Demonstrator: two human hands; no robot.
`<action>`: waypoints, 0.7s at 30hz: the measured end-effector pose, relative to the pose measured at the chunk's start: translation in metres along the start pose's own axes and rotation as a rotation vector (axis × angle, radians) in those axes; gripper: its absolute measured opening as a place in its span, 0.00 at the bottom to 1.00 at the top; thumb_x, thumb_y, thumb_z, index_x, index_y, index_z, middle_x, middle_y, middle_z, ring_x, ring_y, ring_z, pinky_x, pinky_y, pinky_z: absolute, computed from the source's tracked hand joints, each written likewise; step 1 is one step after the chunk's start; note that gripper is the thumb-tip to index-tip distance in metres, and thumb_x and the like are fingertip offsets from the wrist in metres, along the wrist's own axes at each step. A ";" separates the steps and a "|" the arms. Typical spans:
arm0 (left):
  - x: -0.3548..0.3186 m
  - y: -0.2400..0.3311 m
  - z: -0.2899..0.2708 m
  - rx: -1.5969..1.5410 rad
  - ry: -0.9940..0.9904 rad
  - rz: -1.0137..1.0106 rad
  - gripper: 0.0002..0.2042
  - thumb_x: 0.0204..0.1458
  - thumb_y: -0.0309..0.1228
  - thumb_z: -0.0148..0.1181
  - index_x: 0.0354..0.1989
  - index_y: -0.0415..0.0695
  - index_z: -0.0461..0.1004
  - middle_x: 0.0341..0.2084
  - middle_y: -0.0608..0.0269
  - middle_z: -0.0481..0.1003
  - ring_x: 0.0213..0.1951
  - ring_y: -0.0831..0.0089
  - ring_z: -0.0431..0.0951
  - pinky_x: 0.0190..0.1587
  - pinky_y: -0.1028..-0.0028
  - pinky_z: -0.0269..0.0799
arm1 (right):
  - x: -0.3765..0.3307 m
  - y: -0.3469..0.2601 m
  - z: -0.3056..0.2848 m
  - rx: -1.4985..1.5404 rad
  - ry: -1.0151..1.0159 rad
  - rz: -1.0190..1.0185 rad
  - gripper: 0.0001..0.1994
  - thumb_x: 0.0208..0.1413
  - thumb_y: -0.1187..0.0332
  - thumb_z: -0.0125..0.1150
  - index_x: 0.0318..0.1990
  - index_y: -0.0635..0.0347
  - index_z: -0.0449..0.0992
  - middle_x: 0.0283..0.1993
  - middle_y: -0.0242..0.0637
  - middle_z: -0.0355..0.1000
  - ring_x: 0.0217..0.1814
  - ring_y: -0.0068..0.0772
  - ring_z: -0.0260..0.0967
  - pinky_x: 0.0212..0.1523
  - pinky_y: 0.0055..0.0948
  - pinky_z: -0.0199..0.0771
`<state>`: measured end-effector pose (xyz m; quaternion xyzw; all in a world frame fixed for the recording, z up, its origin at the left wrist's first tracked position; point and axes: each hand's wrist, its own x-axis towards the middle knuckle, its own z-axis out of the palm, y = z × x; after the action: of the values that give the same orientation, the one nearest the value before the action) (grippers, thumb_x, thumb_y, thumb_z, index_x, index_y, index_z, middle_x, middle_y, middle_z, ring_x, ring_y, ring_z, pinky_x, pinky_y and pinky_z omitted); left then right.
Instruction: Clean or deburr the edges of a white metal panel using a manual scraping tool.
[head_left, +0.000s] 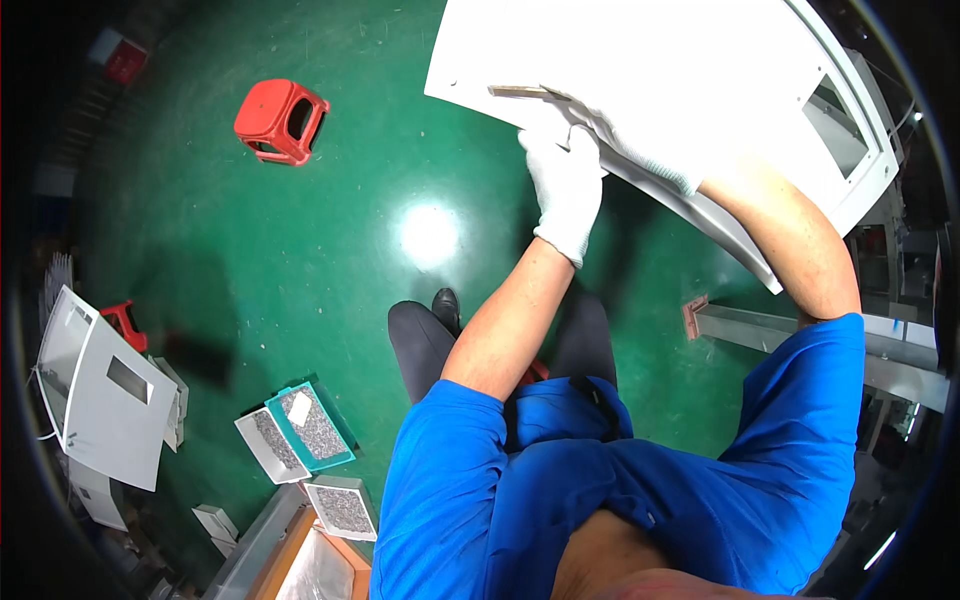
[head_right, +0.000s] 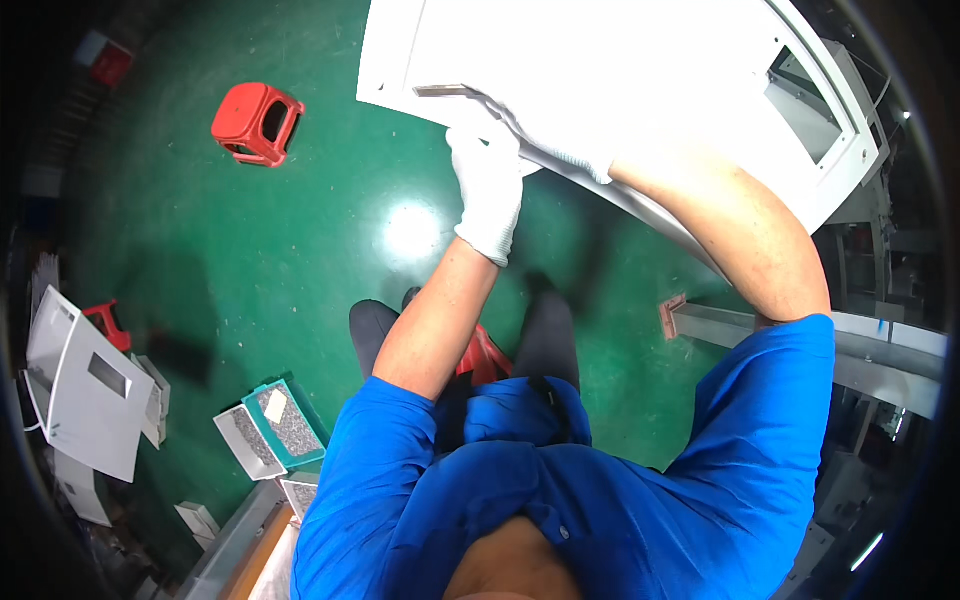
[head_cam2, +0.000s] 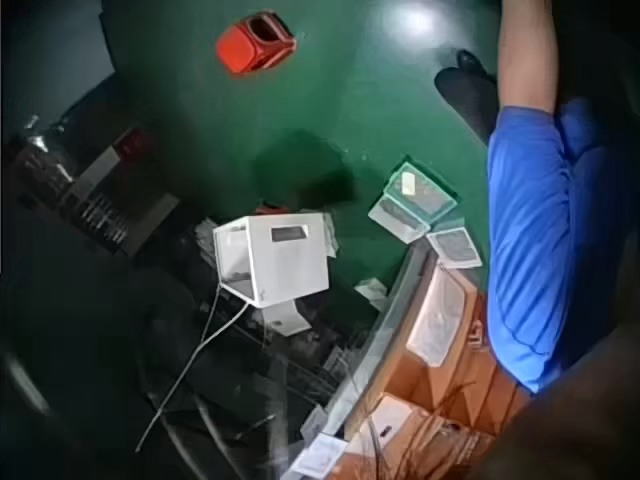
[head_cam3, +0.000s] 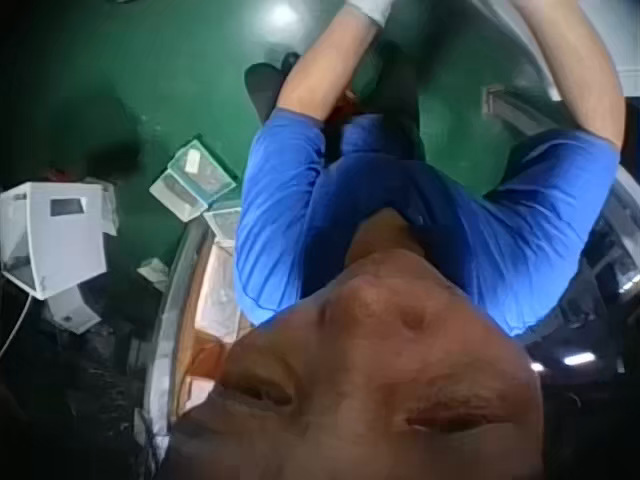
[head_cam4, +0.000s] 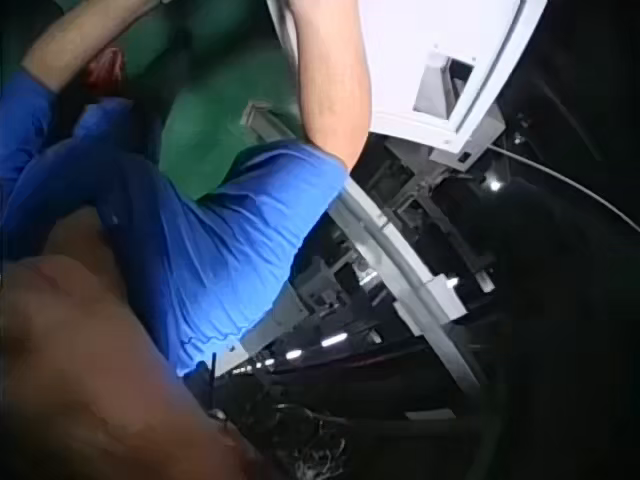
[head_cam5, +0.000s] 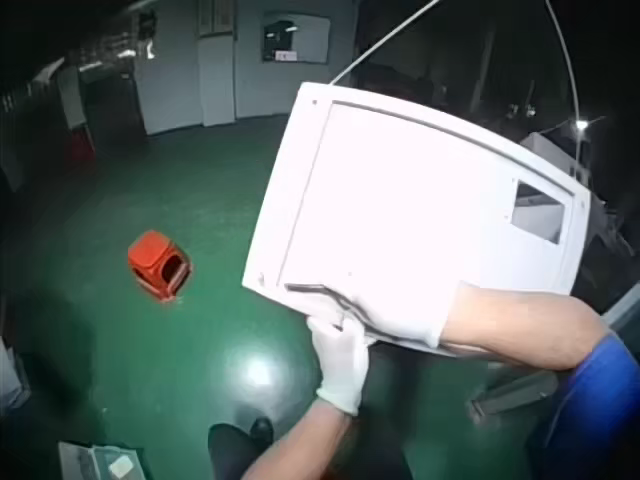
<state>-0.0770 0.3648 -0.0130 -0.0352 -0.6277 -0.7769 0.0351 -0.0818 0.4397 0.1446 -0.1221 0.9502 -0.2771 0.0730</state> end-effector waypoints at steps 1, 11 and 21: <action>-0.004 0.012 0.004 0.010 0.012 -0.049 0.15 0.56 0.30 0.55 0.44 0.33 0.59 0.33 0.52 0.70 0.33 0.70 0.73 0.37 0.69 0.73 | -0.002 0.001 -0.005 -0.023 -0.009 -0.005 0.17 0.61 0.64 0.56 0.53 0.64 0.70 0.43 0.42 0.72 0.39 0.31 0.71 0.36 0.31 0.74; -0.021 0.016 0.012 -0.244 -0.018 -0.278 0.11 0.56 0.24 0.52 0.40 0.36 0.56 0.33 0.54 0.67 0.34 0.71 0.69 0.38 0.69 0.70 | 0.015 -0.039 -0.055 -0.563 -0.183 -0.112 0.17 0.60 0.64 0.56 0.52 0.64 0.71 0.43 0.43 0.73 0.40 0.33 0.71 0.38 0.34 0.74; -0.044 0.027 0.018 -0.341 -0.023 -0.207 0.19 0.55 0.20 0.50 0.53 0.31 0.53 0.44 0.50 0.65 0.47 0.67 0.71 0.51 0.70 0.69 | 0.058 -0.073 -0.033 -1.022 -0.389 -0.174 0.16 0.60 0.63 0.56 0.51 0.64 0.72 0.43 0.44 0.73 0.41 0.36 0.72 0.39 0.36 0.75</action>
<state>-0.0309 0.3772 0.0124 0.0151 -0.4876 -0.8710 -0.0584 -0.1304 0.3803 0.2076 -0.2691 0.9193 0.2417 0.1553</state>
